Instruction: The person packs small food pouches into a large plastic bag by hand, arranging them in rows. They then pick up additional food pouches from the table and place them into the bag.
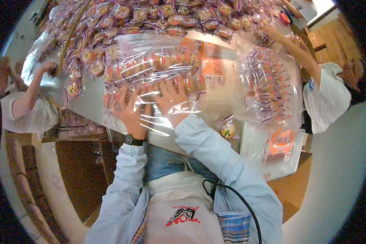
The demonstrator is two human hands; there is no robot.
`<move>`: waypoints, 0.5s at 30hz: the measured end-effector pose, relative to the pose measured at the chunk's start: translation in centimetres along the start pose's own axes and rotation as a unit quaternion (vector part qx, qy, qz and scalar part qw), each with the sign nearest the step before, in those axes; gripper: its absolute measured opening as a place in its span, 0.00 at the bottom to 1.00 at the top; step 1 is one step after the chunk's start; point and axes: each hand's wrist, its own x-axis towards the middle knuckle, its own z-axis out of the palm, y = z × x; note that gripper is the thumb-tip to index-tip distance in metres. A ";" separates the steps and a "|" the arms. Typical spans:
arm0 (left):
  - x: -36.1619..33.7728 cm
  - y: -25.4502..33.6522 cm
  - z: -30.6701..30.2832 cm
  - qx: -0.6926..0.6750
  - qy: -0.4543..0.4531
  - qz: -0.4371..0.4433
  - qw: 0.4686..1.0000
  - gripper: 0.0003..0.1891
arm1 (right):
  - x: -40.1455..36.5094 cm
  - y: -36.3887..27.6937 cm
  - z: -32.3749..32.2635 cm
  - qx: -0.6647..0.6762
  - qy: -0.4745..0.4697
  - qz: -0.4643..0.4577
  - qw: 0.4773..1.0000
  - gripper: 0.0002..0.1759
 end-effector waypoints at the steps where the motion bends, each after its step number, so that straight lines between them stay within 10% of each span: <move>1: 0.0 0.1 -0.1 0.008 -0.008 0.014 1.000 0.22 | 0.0 -0.3 -0.3 0.010 -0.006 0.007 1.000 0.31; 15: -0.6 1.1 -0.9 0.120 -0.133 0.062 0.982 0.40 | -0.6 -0.1 -1.0 0.043 0.030 0.092 0.994 0.35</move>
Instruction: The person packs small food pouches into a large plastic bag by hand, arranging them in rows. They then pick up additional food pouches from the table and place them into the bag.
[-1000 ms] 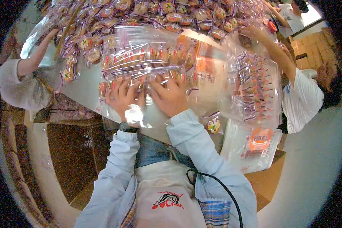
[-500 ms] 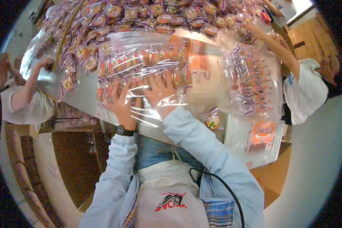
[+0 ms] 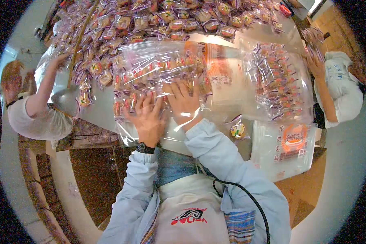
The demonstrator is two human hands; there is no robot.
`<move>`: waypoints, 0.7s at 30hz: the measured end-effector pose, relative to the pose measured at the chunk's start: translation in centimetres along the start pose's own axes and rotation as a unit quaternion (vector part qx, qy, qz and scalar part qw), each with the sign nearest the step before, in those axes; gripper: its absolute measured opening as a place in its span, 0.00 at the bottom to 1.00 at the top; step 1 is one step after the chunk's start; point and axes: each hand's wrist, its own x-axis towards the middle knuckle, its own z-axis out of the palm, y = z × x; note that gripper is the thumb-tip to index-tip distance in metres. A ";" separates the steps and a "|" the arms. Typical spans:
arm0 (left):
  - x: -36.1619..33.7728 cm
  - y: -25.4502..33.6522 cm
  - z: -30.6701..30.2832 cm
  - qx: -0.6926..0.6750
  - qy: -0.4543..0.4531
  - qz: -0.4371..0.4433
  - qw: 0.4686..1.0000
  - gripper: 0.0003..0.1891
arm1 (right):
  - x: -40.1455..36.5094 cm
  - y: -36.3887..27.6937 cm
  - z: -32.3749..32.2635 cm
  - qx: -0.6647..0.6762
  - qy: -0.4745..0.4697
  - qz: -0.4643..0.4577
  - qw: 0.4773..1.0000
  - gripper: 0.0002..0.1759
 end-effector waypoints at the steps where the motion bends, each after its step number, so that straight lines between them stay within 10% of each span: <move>1: 0.3 0.3 -0.5 0.005 -0.011 -0.008 1.000 0.40 | 0.0 0.0 -0.1 0.012 0.004 0.010 1.000 0.35; 21: 1.2 2.0 0.5 0.015 0.004 -0.068 0.998 0.28 | -1.7 2.1 2.0 0.048 0.147 -0.015 0.988 0.21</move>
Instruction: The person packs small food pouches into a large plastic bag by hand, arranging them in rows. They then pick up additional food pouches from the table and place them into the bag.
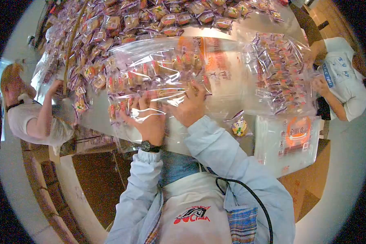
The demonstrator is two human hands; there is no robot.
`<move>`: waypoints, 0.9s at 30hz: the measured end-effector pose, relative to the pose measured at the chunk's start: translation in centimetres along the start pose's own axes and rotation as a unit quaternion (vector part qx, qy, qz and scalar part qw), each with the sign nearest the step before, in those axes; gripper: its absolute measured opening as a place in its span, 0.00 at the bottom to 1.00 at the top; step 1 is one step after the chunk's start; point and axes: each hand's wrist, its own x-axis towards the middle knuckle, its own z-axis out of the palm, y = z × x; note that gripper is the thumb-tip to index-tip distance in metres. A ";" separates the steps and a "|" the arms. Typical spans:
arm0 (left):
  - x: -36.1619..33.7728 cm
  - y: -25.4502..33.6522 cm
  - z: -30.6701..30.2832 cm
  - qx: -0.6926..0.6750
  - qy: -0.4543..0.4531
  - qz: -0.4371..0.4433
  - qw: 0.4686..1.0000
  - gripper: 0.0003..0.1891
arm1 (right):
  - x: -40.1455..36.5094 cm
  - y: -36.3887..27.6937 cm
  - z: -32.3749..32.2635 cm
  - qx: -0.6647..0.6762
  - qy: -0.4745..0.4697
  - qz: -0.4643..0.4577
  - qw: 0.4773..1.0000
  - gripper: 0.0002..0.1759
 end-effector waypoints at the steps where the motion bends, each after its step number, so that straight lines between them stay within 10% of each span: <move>1: 0.2 0.2 -0.2 0.016 -0.017 -0.010 1.000 0.27 | 0.0 0.2 0.0 0.000 0.010 -0.011 1.000 0.20; 18: 0.9 -1.3 -0.5 0.064 0.010 0.137 0.988 0.34 | 1.1 -2.0 -2.2 0.095 -0.125 0.070 0.985 0.26; 27: 0.8 -0.3 -1.0 -0.011 0.001 0.139 0.990 0.34 | -0.7 -1.5 -2.4 -0.083 -0.120 0.052 0.988 0.29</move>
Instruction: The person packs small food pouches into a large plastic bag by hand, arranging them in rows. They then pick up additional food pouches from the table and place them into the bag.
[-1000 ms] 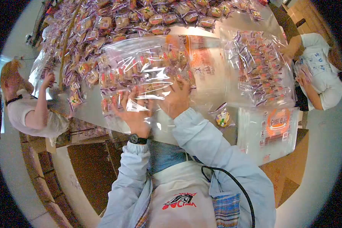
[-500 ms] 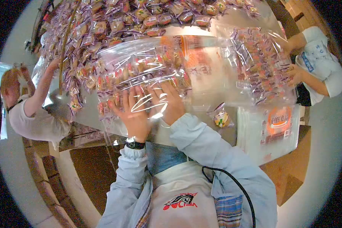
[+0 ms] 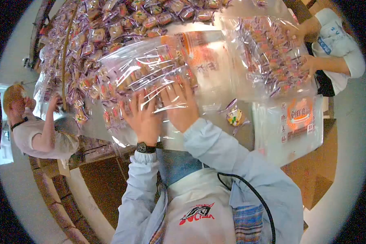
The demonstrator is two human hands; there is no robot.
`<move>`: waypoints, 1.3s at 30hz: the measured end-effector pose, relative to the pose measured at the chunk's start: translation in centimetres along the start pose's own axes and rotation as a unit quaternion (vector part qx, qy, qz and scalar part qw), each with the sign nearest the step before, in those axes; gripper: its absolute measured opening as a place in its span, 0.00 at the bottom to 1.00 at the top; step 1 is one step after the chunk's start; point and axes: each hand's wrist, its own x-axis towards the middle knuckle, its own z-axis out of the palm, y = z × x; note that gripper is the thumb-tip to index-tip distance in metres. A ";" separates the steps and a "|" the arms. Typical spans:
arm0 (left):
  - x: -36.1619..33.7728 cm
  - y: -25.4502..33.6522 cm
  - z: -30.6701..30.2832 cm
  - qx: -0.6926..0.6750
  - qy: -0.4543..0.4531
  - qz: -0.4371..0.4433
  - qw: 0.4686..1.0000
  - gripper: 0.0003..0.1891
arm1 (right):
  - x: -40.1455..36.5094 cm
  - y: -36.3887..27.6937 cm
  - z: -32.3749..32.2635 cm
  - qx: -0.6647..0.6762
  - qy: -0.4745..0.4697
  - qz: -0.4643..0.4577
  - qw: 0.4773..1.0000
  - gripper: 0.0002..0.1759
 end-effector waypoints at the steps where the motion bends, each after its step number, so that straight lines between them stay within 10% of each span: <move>1: 0.2 0.0 0.1 0.004 0.005 -0.002 1.000 0.34 | 0.7 0.3 0.2 -0.013 -0.001 -0.009 1.000 0.28; 14: 1.0 0.0 2.0 0.029 0.065 -0.051 0.996 0.28 | 2.2 -0.5 0.0 -0.131 -0.132 -0.054 0.981 0.28; 23: -1.4 -0.3 0.3 -0.063 0.027 0.040 0.997 0.31 | -6.0 -1.5 -7.5 0.215 -0.092 -0.087 0.968 0.20; 25: -3.8 0.2 0.0 -0.097 0.010 0.032 0.995 0.27 | -9.0 0.8 -11.2 0.330 -0.220 -0.034 0.917 0.17; 29: -9.9 0.7 -1.9 -0.189 0.025 0.043 0.981 0.24 | -10.4 7.9 -13.3 0.158 0.049 0.099 0.981 0.20; 34: -13.5 0.0 -5.1 -0.184 0.156 0.016 0.970 0.22 | -11.0 11.7 -13.4 0.018 -0.075 0.210 0.975 0.35; 39: -11.1 -1.8 -7.6 -0.057 0.272 -0.201 0.939 0.28 | -11.2 10.0 -12.5 0.145 -0.102 0.263 0.948 0.33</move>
